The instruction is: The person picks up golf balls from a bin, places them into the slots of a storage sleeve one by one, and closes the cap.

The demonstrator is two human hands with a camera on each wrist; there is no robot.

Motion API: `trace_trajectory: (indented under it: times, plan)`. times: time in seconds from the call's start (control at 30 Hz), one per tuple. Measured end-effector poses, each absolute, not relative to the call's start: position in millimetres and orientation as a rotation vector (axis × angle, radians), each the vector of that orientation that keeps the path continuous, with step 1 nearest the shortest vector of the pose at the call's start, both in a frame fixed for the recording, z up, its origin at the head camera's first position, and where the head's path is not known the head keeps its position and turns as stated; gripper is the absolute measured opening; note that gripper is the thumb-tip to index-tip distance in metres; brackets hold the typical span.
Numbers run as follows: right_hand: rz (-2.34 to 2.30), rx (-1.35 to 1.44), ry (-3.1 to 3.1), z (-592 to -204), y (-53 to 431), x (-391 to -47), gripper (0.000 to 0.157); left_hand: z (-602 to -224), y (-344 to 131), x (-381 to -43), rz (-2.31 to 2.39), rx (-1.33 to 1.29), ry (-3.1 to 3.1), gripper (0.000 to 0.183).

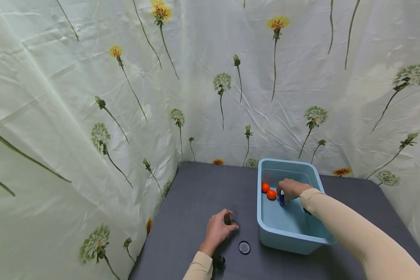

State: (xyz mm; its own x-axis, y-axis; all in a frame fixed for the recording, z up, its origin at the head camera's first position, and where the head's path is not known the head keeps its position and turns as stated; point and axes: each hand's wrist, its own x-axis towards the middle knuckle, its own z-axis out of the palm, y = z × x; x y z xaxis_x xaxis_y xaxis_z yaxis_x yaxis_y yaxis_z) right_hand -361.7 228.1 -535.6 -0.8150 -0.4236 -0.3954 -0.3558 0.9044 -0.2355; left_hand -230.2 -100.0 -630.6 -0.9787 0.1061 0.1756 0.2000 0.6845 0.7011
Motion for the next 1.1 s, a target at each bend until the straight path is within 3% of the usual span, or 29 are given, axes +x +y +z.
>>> trace_trajectory:
  times: [1.1]
  plan:
    - [-0.138, -0.859, 2.695, -459, 216, -306, 0.028, -610, -100, -224, -1.261, -0.387, -2.608, 0.040]
